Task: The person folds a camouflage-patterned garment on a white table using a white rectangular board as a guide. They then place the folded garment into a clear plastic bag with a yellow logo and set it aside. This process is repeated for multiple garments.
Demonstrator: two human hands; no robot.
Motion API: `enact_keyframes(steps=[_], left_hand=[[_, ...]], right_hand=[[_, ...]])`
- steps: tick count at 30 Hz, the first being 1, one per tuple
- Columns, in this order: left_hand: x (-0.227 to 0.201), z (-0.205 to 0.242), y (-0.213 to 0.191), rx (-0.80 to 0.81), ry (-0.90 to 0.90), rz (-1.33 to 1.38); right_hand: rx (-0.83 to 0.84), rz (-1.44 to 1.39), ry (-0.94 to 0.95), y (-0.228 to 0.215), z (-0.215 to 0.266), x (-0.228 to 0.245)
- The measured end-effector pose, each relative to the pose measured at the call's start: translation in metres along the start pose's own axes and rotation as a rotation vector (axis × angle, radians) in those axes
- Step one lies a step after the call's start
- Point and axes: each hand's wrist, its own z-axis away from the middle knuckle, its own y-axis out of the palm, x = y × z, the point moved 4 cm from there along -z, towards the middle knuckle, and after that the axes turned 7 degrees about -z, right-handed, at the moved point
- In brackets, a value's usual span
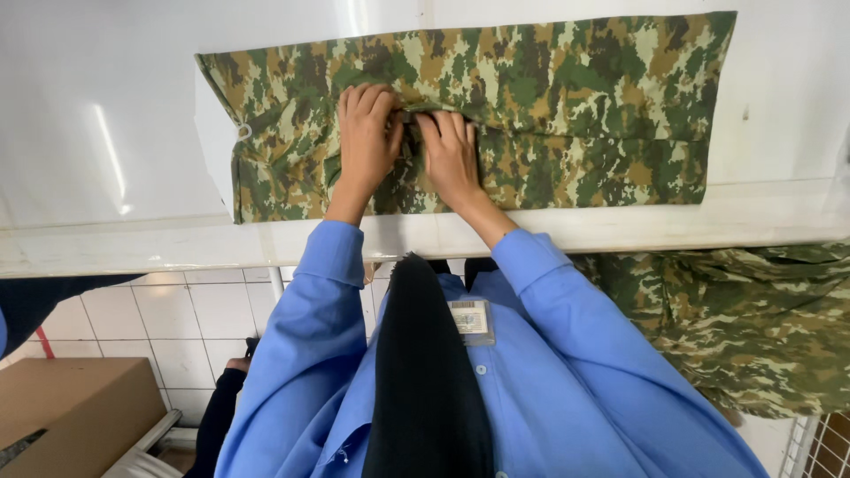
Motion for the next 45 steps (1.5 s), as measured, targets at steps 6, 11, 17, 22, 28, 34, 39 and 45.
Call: enact_keyframes(steps=[6, 11, 17, 22, 28, 34, 39, 45], left_hand=[[-0.029, 0.004, -0.008, -0.055, 0.026, 0.086], [-0.024, 0.024, 0.015, -0.081, -0.033, -0.04], [-0.024, 0.042, 0.019, -0.051, -0.028, -0.039], [-0.021, 0.046, 0.026, -0.073, -0.135, 0.108], [-0.025, 0.041, 0.024, -0.122, -0.157, 0.143], [-0.05, 0.051, 0.03, -0.174, -0.069, -0.239], [-0.052, 0.039, 0.038, -0.094, -0.097, -0.255], [-0.044, 0.019, 0.046, -0.258, -0.014, -0.428]], right_hand=[[0.02, 0.154, -0.033, -0.01, -0.019, -0.001], [-0.015, 0.111, -0.044, -0.008, -0.014, -0.011], [0.093, 0.391, 0.263, -0.073, 0.023, -0.131], [0.328, 0.124, 0.696, -0.201, 0.023, -0.218], [-0.228, 0.145, 0.243, -0.275, 0.047, -0.245], [-0.086, 0.375, 0.792, -0.237, 0.071, -0.251], [-0.207, 0.201, 0.441, -0.256, 0.069, -0.228], [-0.152, -0.184, 0.387, -0.272, 0.097, -0.245]])
